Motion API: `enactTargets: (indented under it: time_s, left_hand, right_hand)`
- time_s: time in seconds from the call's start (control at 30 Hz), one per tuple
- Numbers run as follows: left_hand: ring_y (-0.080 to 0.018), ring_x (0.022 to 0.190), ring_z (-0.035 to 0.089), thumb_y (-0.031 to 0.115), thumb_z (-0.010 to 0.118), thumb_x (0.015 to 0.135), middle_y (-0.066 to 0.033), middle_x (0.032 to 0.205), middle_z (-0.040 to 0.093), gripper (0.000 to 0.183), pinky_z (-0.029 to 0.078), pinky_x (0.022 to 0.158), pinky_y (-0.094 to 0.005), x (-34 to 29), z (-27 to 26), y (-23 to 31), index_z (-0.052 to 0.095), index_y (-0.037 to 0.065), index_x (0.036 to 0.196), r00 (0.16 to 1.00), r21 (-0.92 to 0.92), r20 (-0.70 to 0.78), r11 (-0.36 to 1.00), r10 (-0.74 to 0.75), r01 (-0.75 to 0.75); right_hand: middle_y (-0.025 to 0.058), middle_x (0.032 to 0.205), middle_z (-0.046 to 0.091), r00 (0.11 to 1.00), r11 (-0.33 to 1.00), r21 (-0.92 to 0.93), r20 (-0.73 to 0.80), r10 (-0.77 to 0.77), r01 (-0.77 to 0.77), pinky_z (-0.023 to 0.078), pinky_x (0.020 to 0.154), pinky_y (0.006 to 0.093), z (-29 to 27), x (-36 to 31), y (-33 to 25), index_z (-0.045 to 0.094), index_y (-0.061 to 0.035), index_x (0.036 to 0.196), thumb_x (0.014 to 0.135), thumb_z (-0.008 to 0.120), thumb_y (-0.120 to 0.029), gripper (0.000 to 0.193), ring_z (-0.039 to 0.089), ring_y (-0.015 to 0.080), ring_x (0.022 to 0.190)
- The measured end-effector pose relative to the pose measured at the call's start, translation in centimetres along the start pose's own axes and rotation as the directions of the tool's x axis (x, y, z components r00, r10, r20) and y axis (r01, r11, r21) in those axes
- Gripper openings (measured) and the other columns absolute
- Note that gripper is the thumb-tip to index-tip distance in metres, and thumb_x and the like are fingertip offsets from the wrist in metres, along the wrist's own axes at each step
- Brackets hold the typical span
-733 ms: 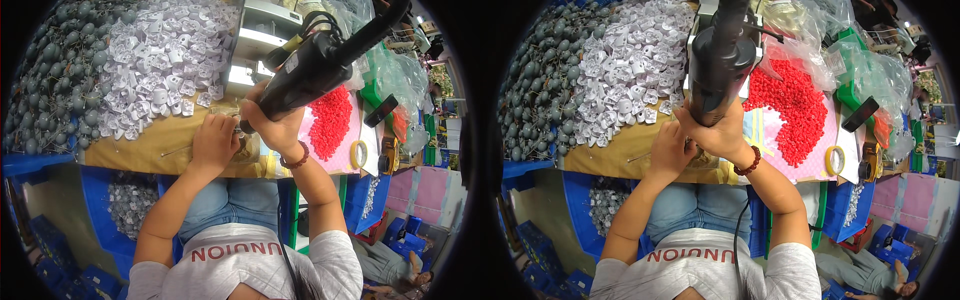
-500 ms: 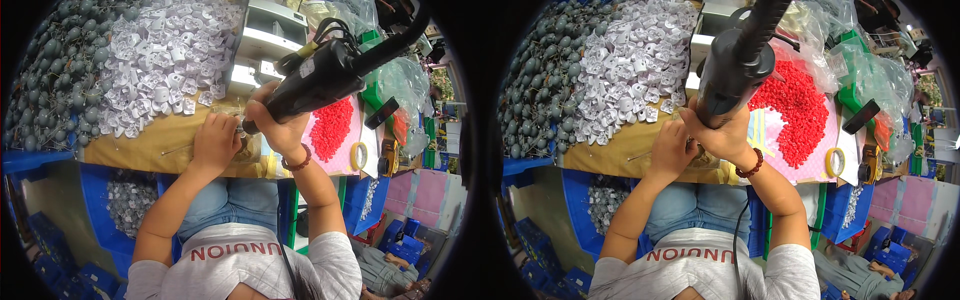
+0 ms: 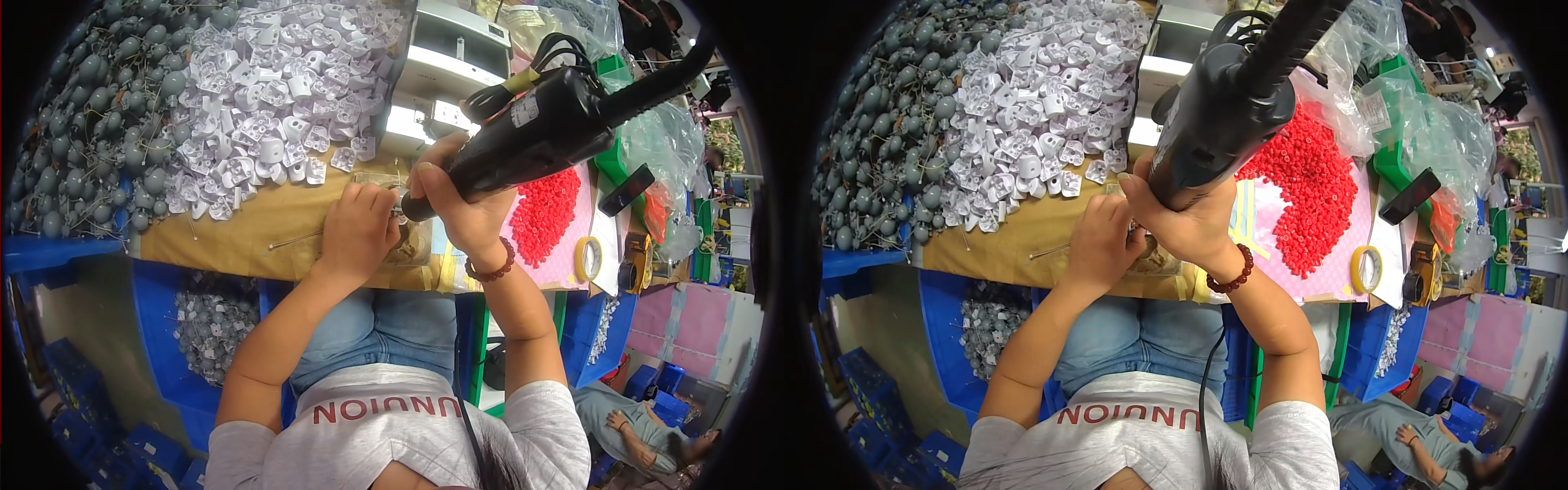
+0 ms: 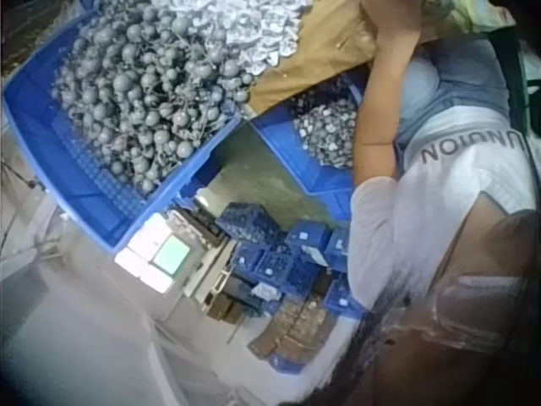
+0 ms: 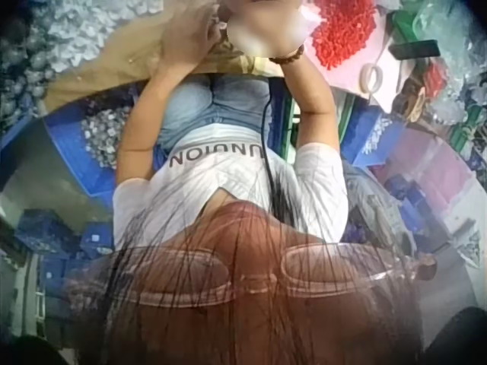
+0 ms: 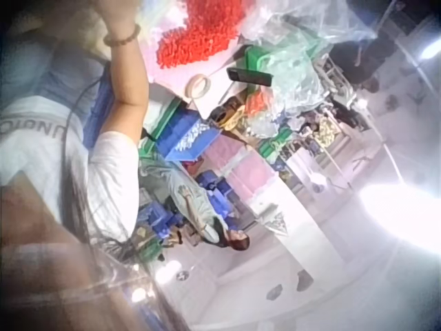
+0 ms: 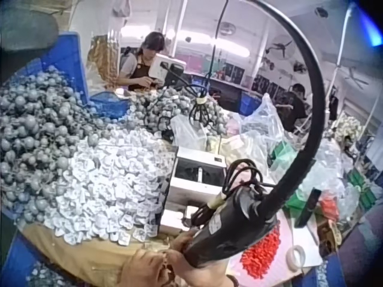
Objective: Assemble toy components using a motorized screwdriver and manual sorting at a factory workbench.
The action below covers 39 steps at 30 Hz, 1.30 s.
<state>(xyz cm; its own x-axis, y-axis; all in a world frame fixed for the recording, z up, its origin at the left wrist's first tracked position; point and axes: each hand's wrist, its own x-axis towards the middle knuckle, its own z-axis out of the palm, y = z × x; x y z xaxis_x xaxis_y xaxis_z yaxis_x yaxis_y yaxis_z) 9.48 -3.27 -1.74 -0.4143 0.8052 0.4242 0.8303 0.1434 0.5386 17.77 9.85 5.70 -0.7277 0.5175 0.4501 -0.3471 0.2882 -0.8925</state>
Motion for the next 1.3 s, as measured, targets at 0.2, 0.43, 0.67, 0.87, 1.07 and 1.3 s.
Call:
enactTargets:
  time_s: [0.2, 0.43, 0.67, 0.87, 1.07, 1.3]
  left_hand:
    - [-0.0314, 0.092, 0.054, 0.008, 0.071, 0.069, -0.0093, 0.094, 0.055, 0.034, 0.048, 0.077, -0.0431, 0.2, -0.2, 0.3, 0.055, 0.006, 0.100, 1.000, -0.013, 0.006, 1.000, -0.016, 0.016]
    - [-0.0313, 0.091, 0.054, 0.008, 0.071, 0.069, -0.0090, 0.093, 0.055, 0.034, 0.048, 0.076, -0.0430, 0.2, 0.0, 0.1, 0.056, 0.007, 0.099, 1.000, -0.011, -0.006, 1.000, -0.009, 0.009]
    - [-0.0273, 0.094, 0.055, 0.010, 0.069, 0.071, -0.0051, 0.095, 0.057, 0.035, 0.048, 0.075, -0.0401, 0.1, -0.1, 0.0, 0.060, 0.010, 0.105, 1.000, 0.010, 0.021, 1.000, -0.013, 0.013]
    - [-0.0280, 0.093, 0.055, 0.009, 0.069, 0.070, -0.0055, 0.094, 0.057, 0.036, 0.048, 0.073, -0.0401, 0.1, 0.0, -0.3, 0.060, 0.010, 0.105, 1.000, -0.027, 0.009, 1.000, 0.008, -0.007]
    - [-0.0283, 0.093, 0.056, 0.009, 0.069, 0.070, -0.0059, 0.093, 0.057, 0.035, 0.049, 0.074, -0.0404, 0.1, -0.2, -0.3, 0.059, 0.010, 0.103, 0.998, -0.015, 0.056, 1.000, -0.001, 0.002]
    - [-0.0289, 0.093, 0.056, 0.008, 0.068, 0.069, -0.0063, 0.093, 0.057, 0.034, 0.049, 0.074, -0.0411, 0.2, -0.2, -0.1, 0.059, 0.010, 0.102, 0.999, -0.022, 0.042, 1.000, -0.019, 0.020]
  right_hand:
    - [0.0111, 0.084, 0.062, 0.999, 0.997, 0.071, -0.042, 0.007, -0.004, 0.053, 0.063, 0.0313, 0.1, 0.1, 0.2, 0.036, 0.0059, 0.133, 0.084, 0.060, 0.012, 0.055, 0.063, 0.0182, 0.068]
    - [0.0052, 0.080, 0.064, 0.993, 0.994, 0.109, -0.114, 0.035, -0.022, 0.048, 0.060, 0.0259, 0.3, 0.2, 0.1, 0.055, 0.0026, 0.101, 0.080, 0.068, 0.010, 0.026, 0.060, 0.0112, 0.066]
    - [0.0102, 0.083, 0.061, 1.000, 0.999, -0.037, 0.014, -0.028, 0.029, 0.052, 0.062, 0.0304, -0.2, 0.0, 0.6, 0.044, 0.0030, 0.118, 0.084, 0.060, 0.013, 0.040, 0.062, 0.0172, 0.069]
    - [0.0095, 0.083, 0.060, 0.994, 0.995, -0.058, 0.065, -0.083, 0.087, 0.051, 0.062, 0.0289, 0.1, -0.7, 0.9, 0.037, -0.0013, 0.126, 0.084, 0.060, 0.012, 0.050, 0.061, 0.0161, 0.068]
    - [0.0072, 0.082, 0.056, 0.993, 0.991, -0.090, 0.082, -0.088, 0.096, 0.049, 0.066, 0.0282, 0.7, -2.2, 1.0, 0.029, -0.0046, 0.131, 0.086, 0.057, 0.010, 0.054, 0.058, 0.0146, 0.071]
    - [0.0065, 0.084, 0.058, 0.996, 0.991, -0.132, 0.083, -0.013, 0.024, 0.048, 0.068, 0.0255, 0.5, -3.2, 2.4, 0.039, 0.0039, 0.123, 0.086, 0.058, 0.009, 0.042, 0.057, 0.0120, 0.072]
